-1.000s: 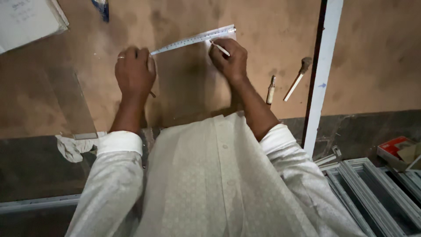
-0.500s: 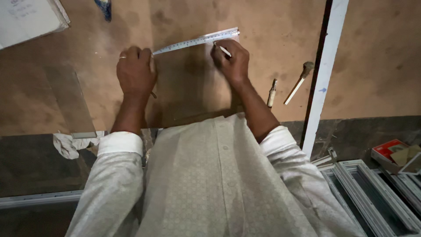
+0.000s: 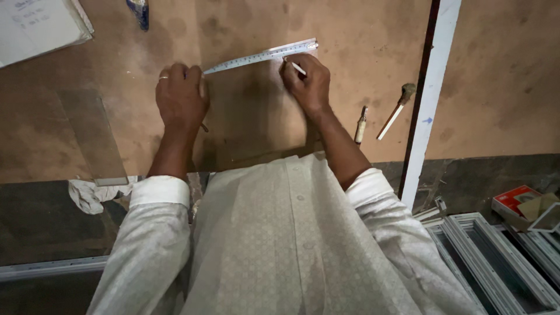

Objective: The person works at a workbench with a transparent sheet. They measure the sheet with a tape measure, align a metal ruler and mark the sheet with a pencil, score along the marked line with a handheld cutter, brush debris off the surface, and reposition the sheet on the bench.

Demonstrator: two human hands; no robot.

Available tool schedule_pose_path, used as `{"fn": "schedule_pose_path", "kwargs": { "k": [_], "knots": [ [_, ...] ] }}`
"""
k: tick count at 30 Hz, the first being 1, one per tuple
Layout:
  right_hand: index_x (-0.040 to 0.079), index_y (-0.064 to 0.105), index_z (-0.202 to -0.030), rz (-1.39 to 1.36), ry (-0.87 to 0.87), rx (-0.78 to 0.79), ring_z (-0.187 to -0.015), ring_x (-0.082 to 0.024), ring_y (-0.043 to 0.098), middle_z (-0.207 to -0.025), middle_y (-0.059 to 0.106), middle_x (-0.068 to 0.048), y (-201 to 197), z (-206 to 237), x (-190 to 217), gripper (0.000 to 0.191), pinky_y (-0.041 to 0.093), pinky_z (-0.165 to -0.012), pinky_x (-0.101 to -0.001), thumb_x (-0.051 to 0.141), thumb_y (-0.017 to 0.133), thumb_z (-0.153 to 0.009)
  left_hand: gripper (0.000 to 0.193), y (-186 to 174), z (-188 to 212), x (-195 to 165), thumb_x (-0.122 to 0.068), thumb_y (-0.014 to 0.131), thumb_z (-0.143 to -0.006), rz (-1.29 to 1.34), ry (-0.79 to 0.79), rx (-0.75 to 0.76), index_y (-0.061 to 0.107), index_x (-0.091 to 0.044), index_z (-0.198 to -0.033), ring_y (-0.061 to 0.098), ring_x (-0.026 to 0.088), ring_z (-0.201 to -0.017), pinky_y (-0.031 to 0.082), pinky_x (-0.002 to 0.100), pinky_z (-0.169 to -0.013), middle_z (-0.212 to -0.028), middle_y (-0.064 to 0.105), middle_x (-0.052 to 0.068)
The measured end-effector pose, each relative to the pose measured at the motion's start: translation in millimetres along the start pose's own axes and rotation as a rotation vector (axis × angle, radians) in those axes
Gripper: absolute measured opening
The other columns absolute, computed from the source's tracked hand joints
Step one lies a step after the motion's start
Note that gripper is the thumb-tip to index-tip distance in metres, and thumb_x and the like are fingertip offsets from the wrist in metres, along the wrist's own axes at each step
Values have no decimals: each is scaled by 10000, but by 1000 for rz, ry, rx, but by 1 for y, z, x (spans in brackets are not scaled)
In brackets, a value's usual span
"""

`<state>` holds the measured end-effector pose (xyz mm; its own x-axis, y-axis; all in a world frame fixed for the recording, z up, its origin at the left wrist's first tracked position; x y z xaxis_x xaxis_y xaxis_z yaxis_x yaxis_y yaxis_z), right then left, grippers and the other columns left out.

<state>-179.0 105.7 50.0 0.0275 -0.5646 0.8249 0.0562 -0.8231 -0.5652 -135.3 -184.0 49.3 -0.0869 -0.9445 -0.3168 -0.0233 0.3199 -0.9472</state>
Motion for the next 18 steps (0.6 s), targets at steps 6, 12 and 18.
{"fn": "schedule_pose_path", "kwargs": {
  "k": [6, 12, 18],
  "knots": [
    [18, 731, -1033, 13, -11, -19, -865, -255, 758, -980, 742, -150, 1, -1, 1, 134, 607, -763, -344, 114, 686, -951, 139, 0, 2, -1, -166, 768, -917, 15, 5, -25, 676, -106, -1004, 597, 343, -1019, 502, 473, -824, -1045, 593, 109],
    [20, 729, -1010, 4, 10, 7, -841, -251, 752, -950, 738, -138, 0, -2, 2, 109, 606, -725, -335, 104, 686, -955, 128, -2, 1, -2, -169, 767, -935, 29, -2, -23, 682, -98, -999, 596, 344, -1009, 500, 473, -814, -1042, 595, 116],
    [22, 724, -999, 15, -19, -10, -814, -251, 742, -932, 729, -144, -2, -2, 7, 93, 591, -752, -347, 77, 671, -945, 119, -4, 1, -4, -167, 756, -932, 12, -5, 1, 692, -92, -999, 599, 347, -1010, 505, 469, -822, -1032, 596, 121]
  ]
}}
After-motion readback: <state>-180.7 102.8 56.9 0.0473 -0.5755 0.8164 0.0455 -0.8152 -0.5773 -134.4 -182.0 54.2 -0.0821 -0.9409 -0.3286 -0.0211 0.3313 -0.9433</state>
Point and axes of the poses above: each hand's wrist, its own z-axis away from the middle knuckle, its own y-axis out of the palm, x = y × z, the point moved 1 cm from there along -z, towards the middle knuckle
